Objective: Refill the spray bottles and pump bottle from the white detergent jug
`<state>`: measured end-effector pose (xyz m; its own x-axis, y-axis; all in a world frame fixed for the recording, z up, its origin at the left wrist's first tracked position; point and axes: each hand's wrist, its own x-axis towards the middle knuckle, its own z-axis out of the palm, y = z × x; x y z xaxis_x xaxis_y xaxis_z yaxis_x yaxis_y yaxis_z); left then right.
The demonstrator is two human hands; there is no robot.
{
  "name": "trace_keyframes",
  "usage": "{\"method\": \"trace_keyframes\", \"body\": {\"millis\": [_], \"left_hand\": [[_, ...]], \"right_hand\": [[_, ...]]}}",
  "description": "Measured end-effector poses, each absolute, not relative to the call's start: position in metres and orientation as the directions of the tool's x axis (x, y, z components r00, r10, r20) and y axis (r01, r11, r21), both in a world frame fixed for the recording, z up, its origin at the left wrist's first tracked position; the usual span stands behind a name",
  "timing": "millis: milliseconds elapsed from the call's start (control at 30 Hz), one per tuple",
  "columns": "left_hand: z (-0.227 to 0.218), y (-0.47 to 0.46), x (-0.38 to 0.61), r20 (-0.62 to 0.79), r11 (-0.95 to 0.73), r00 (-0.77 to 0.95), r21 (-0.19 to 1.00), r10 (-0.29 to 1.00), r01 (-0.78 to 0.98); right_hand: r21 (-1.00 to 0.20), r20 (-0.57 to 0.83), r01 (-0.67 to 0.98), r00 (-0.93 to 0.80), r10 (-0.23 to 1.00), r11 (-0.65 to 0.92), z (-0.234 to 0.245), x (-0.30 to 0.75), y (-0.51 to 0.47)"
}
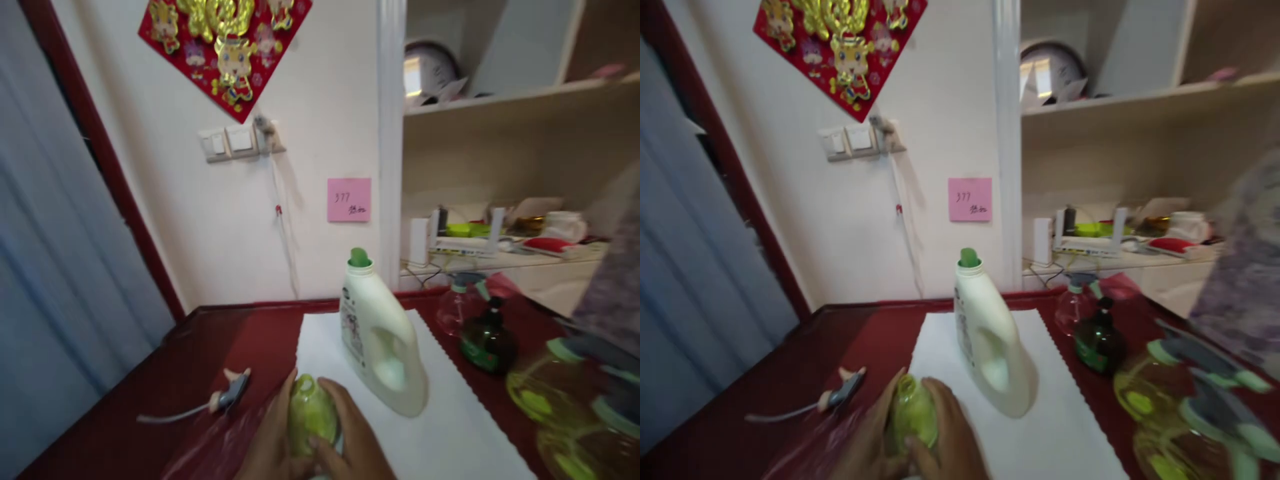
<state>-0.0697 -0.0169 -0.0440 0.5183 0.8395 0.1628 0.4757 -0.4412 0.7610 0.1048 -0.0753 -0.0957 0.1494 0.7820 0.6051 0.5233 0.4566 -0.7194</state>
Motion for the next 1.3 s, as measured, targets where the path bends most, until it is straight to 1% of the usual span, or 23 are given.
{"method": "trace_keyframes", "body": {"millis": [100,167,267,333,400,500,567,633,800,967,1033,1100,1167,1200,1233,1267,1300], "left_hand": [[-0.039,-0.025,-0.094,0.179,-0.504,0.567,0.711,0.804,0.490],[-0.024,-0.026,-0.113,0.201,-0.510,0.525,0.659,0.827,0.552],[0.001,-0.015,-0.144,0.302,-0.530,0.440,0.576,0.845,0.622],[0.011,0.000,-0.164,0.327,-0.526,0.412,0.511,0.851,0.680],[0.015,0.017,-0.178,0.296,-0.496,0.401,0.426,0.867,0.757],[0.012,0.036,-0.185,0.181,-0.455,0.419,0.271,0.889,0.848],[0.007,0.043,-0.182,0.090,-0.443,0.433,0.165,0.897,0.881],[0.001,0.047,-0.175,0.038,-0.429,0.428,0.092,0.903,0.898],[-0.010,0.057,-0.167,0.043,-0.395,0.394,0.027,0.918,0.918],[-0.012,0.062,-0.171,0.042,-0.402,0.402,-0.001,0.915,0.915],[-0.009,0.061,-0.174,0.062,-0.411,0.410,0.008,0.910,0.911],[-0.002,0.059,-0.176,0.102,-0.423,0.417,0.045,0.903,0.905],[0.011,0.054,-0.173,0.173,-0.429,0.404,0.146,0.898,0.891],[0.020,0.050,-0.170,0.214,-0.428,0.384,0.231,0.898,0.874],[0.029,0.045,-0.165,0.257,-0.423,0.349,0.345,0.901,0.838],[0.041,0.038,-0.159,0.288,-0.413,0.306,0.483,0.908,0.772],[0.053,0.030,-0.151,0.306,-0.385,0.239,0.638,0.921,0.667]], "right_hand": [[-0.794,0.490,0.483,0.151,0.859,0.368,-0.087,0.107,-0.088],[-0.822,0.425,0.475,0.144,0.893,0.314,-0.082,0.106,-0.093],[-0.850,0.335,0.471,0.137,0.932,0.237,-0.078,0.103,-0.095],[-0.862,0.295,0.464,0.131,0.946,0.205,-0.078,0.102,-0.095],[-0.861,0.281,0.468,0.110,0.953,0.200,-0.081,0.102,-0.094],[-0.847,0.309,0.484,0.108,0.945,0.221,-0.088,0.103,-0.092],[-0.840,0.325,0.491,0.112,0.939,0.232,-0.091,0.103,-0.092],[-0.839,0.313,0.496,0.107,0.944,0.222,-0.090,0.103,-0.092],[-0.856,0.211,0.495,0.071,0.975,0.149,-0.074,0.102,-0.092],[-0.857,0.217,0.489,0.055,0.975,0.163,-0.067,0.103,-0.092],[-0.854,0.226,0.491,0.052,0.973,0.172,-0.068,0.104,-0.092],[-0.850,0.237,0.493,0.046,0.970,0.185,-0.068,0.104,-0.092],[-0.845,0.255,0.497,0.046,0.966,0.199,-0.069,0.104,-0.092],[-0.842,0.262,0.499,0.048,0.964,0.204,-0.069,0.104,-0.092],[-0.841,0.266,0.501,0.052,0.963,0.205,-0.069,0.104,-0.092],[-0.840,0.266,0.503,0.057,0.962,0.203,-0.070,0.104,-0.093],[-0.840,0.264,0.504,0.060,0.963,0.199,-0.069,0.103,-0.093]]}}
